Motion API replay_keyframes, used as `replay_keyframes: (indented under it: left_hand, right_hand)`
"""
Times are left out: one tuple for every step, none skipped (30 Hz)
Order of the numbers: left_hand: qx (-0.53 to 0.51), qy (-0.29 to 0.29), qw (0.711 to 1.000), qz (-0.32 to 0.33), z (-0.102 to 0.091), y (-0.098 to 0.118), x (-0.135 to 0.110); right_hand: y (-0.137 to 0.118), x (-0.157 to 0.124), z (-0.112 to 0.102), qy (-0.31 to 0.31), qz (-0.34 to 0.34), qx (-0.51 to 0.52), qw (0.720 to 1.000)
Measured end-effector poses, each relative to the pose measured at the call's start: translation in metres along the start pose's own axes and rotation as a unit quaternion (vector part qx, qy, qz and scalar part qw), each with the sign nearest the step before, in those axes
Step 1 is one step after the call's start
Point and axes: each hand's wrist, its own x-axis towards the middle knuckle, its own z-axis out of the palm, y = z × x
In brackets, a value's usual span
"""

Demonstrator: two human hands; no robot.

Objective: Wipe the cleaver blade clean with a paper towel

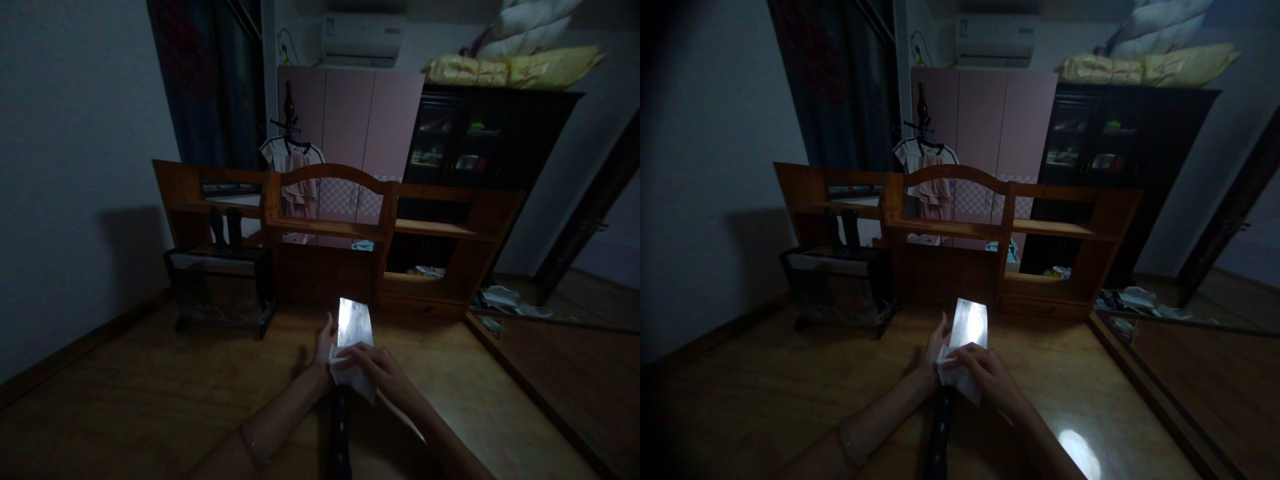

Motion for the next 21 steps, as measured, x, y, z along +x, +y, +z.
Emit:
replay_keyframes:
  left_hand:
    - [0.002,-0.004,1.0,0.002,0.001,0.0,0.0]
    - [0.001,-0.008,1.0,0.005,0.001,0.0,-0.001]
    - [-0.001,-0.014,1.0,0.006,0.002,0.001,-0.001]
    - [-0.003,-0.02,1.0,0.005,0.004,0.001,-0.001]
    - [-0.005,-0.024,1.0,0.002,0.005,0.001,-0.002]
    - [-0.006,-0.025,1.0,-0.003,0.006,0.002,-0.002]
    - [-0.006,-0.025,1.0,-0.009,0.007,0.002,-0.002]
    - [-0.004,-0.022,1.0,-0.014,0.007,0.002,-0.002]
    - [-0.002,-0.018,1.0,-0.018,0.007,0.003,-0.001]
    - [-0.001,-0.015,1.0,-0.019,0.007,0.003,-0.001]
    - [-0.001,-0.012,1.0,-0.018,0.006,0.003,0.0]
    - [-0.003,-0.012,1.0,-0.014,0.006,0.003,0.001]
    - [-0.006,-0.013,1.0,-0.009,0.005,0.003,0.002]
    - [-0.009,-0.012,1.0,-0.004,0.005,0.003,0.002]
    - [-0.01,-0.007,1.0,0.001,0.005,0.002,0.002]
    - [-0.011,0.001,1.0,0.004,0.005,0.002,0.002]
    - [-0.009,0.015,1.0,0.005,0.006,0.003,0.002]
    - [-0.007,0.029,1.0,0.004,0.007,0.003,0.001]
    - [-0.004,0.043,0.999,0.003,0.008,0.003,0.001]
    - [0.0,0.057,0.998,0.004,0.009,0.003,0.0]
    - [0.006,0.068,0.998,0.005,0.009,0.003,0.0]
  right_hand:
    - [0.0,0.0,0.0,-0.001,0.0,-0.003,1.0]
    - [0.0,0.0,-0.001,-0.004,0.0,-0.006,1.0]
    - [0.0,0.0,-0.001,-0.006,0.0,-0.01,1.0]
    - [0.0,0.0,-0.002,-0.007,-0.001,-0.016,1.0]
    - [0.0,-0.001,-0.002,-0.004,-0.004,-0.026,1.0]
    - [0.0,-0.002,-0.001,0.001,-0.008,-0.036,0.999]
    - [-0.001,-0.003,-0.001,0.005,-0.014,-0.046,0.999]
    - [-0.001,-0.004,0.0,0.006,-0.019,-0.052,0.998]
    - [-0.001,-0.005,0.001,0.005,-0.022,-0.054,0.998]
    - [0.0,-0.005,0.002,0.005,-0.023,-0.052,0.998]
    - [0.001,-0.005,0.003,0.004,-0.023,-0.047,0.999]
    - [0.002,-0.004,0.004,0.005,-0.023,-0.044,0.999]
    - [0.004,-0.003,0.005,0.009,-0.023,-0.045,0.999]
    - [0.006,-0.002,0.006,0.014,-0.024,-0.048,0.998]
    - [0.009,-0.001,0.006,0.019,-0.027,-0.055,0.998]
    - [0.011,0.0,0.005,0.021,-0.031,-0.062,0.997]
    - [0.014,0.001,0.005,0.023,-0.037,-0.069,0.997]
    - [0.016,0.001,0.004,0.023,-0.042,-0.072,0.996]
    - [0.018,0.002,0.003,0.023,-0.047,-0.072,0.996]
    - [0.02,0.002,0.002,0.02,-0.05,-0.069,0.996]
    - [0.021,0.002,0.001,0.016,-0.05,-0.064,0.997]
